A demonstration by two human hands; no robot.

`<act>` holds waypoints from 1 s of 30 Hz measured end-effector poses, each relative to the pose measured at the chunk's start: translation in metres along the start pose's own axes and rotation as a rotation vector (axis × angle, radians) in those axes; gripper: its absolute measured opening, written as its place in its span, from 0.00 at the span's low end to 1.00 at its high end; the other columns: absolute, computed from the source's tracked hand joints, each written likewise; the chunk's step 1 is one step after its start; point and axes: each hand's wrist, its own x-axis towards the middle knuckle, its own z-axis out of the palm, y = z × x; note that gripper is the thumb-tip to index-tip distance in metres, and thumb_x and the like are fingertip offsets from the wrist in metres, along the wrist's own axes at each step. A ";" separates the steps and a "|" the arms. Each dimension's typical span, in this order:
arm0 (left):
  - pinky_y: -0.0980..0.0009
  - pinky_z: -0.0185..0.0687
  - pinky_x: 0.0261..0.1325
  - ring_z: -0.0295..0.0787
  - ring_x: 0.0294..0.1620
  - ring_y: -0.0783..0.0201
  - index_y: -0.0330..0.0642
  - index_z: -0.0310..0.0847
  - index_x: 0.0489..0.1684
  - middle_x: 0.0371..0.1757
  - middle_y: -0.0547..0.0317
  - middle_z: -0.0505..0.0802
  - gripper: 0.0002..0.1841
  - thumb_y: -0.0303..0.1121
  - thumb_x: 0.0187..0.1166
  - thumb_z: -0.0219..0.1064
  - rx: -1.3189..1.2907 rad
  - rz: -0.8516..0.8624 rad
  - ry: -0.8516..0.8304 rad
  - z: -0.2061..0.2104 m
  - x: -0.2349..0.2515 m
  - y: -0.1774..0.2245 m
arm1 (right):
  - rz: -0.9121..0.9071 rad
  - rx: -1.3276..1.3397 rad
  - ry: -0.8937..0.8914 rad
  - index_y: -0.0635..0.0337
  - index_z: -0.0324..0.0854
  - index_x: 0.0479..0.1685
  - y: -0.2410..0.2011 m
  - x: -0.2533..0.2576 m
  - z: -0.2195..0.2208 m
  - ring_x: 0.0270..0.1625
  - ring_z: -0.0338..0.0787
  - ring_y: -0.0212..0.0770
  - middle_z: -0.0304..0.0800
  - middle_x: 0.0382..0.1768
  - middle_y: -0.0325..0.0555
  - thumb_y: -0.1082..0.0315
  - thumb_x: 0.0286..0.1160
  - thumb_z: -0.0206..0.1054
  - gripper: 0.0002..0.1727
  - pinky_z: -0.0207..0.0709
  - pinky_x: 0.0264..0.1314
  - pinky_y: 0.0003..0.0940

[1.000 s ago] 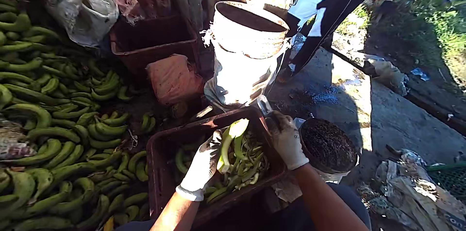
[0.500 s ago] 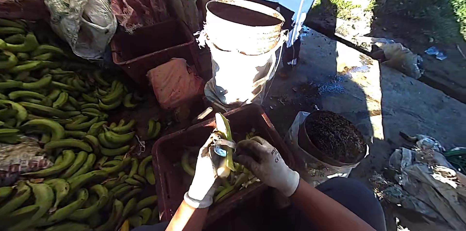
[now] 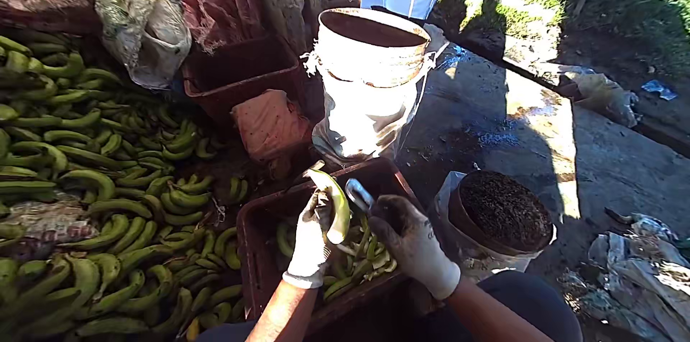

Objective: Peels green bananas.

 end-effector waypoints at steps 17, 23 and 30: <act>0.66 0.90 0.53 0.90 0.48 0.64 0.41 0.63 0.82 0.54 0.52 0.88 0.21 0.32 0.93 0.47 -0.109 0.078 -0.066 -0.005 0.001 0.006 | -0.185 -0.091 -0.080 0.49 0.90 0.62 0.013 -0.005 0.016 0.56 0.89 0.32 0.91 0.53 0.39 0.43 0.74 0.73 0.25 0.86 0.60 0.33; 0.72 0.88 0.59 0.90 0.56 0.72 0.48 0.69 0.83 0.60 0.62 0.91 0.24 0.40 0.89 0.57 0.108 -0.396 -0.490 -0.011 -0.007 0.022 | -0.038 -0.151 -0.061 0.44 0.91 0.62 0.036 0.048 -0.012 0.59 0.90 0.32 0.93 0.56 0.36 0.43 0.79 0.68 0.22 0.85 0.66 0.38; 0.61 0.89 0.56 0.91 0.53 0.57 0.36 0.74 0.74 0.56 0.45 0.92 0.20 0.37 0.89 0.57 -0.034 -0.318 -0.260 0.002 -0.008 0.003 | 0.056 -0.108 0.064 0.49 0.87 0.65 0.031 0.036 -0.016 0.58 0.90 0.30 0.92 0.56 0.36 0.39 0.77 0.68 0.28 0.86 0.66 0.37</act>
